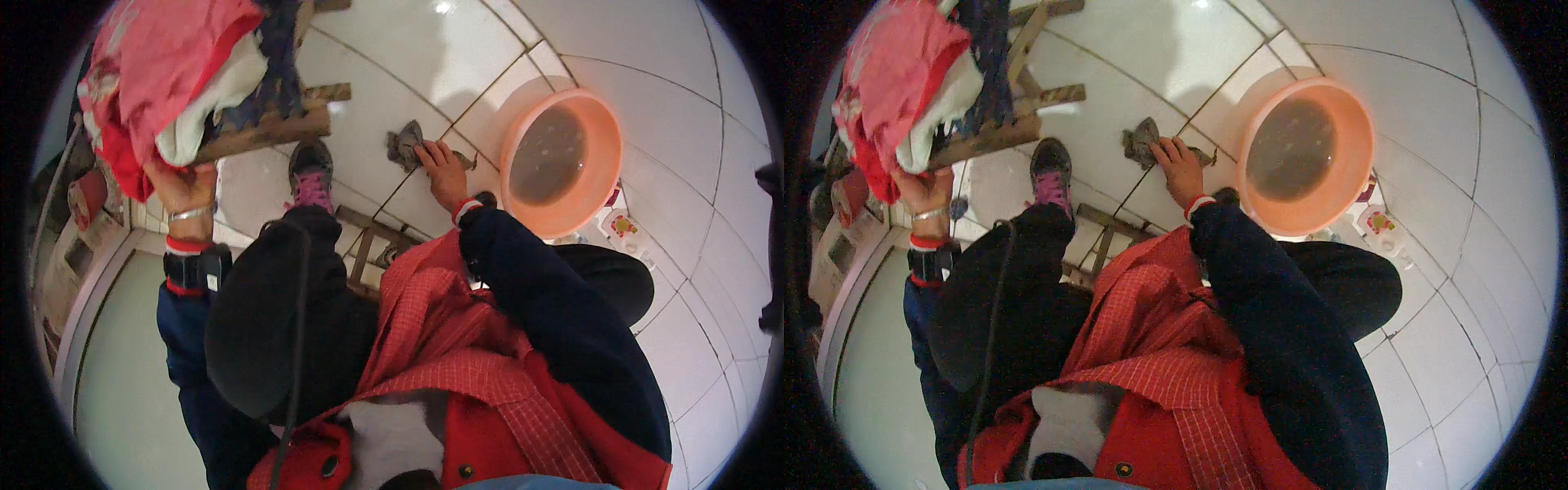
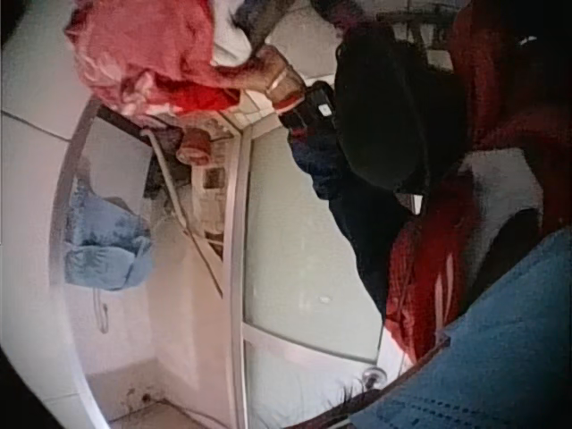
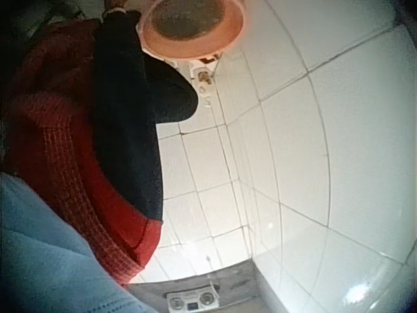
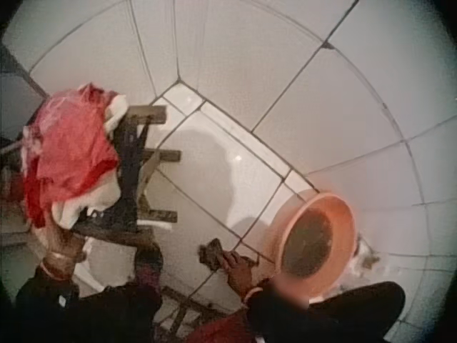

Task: The person scrubs a tiled floor with a cloth, repeatedly dipping it into a pink basin of water. They move a small wooden stool to access areas underneath, then continue scrubbing the floor around the drain.

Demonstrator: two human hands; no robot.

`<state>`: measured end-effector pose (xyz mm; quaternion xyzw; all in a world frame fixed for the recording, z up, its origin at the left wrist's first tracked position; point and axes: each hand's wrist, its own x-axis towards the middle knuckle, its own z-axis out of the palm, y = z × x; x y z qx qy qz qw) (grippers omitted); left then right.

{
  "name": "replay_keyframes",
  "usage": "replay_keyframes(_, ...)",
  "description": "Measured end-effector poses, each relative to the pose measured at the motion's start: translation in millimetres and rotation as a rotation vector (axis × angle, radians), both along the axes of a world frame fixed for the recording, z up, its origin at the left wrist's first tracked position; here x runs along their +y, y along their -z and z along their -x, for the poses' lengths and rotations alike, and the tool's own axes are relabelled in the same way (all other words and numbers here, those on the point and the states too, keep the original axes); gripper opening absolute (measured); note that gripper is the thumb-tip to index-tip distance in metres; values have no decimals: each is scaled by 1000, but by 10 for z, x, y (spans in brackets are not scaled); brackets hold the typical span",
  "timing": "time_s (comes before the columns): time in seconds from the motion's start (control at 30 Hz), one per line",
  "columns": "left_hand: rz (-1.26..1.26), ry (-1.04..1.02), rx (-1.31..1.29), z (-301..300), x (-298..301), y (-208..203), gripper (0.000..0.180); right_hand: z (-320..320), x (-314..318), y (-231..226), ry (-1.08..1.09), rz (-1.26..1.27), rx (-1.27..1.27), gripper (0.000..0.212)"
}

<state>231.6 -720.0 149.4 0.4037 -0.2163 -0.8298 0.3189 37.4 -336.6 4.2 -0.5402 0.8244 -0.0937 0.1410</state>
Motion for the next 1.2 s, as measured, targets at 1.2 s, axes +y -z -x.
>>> replay_keyframes(1.2, -81, 730, -129, -395, -371, 212, 51, 506, -1757, -230, -21, 199, -383, 46)
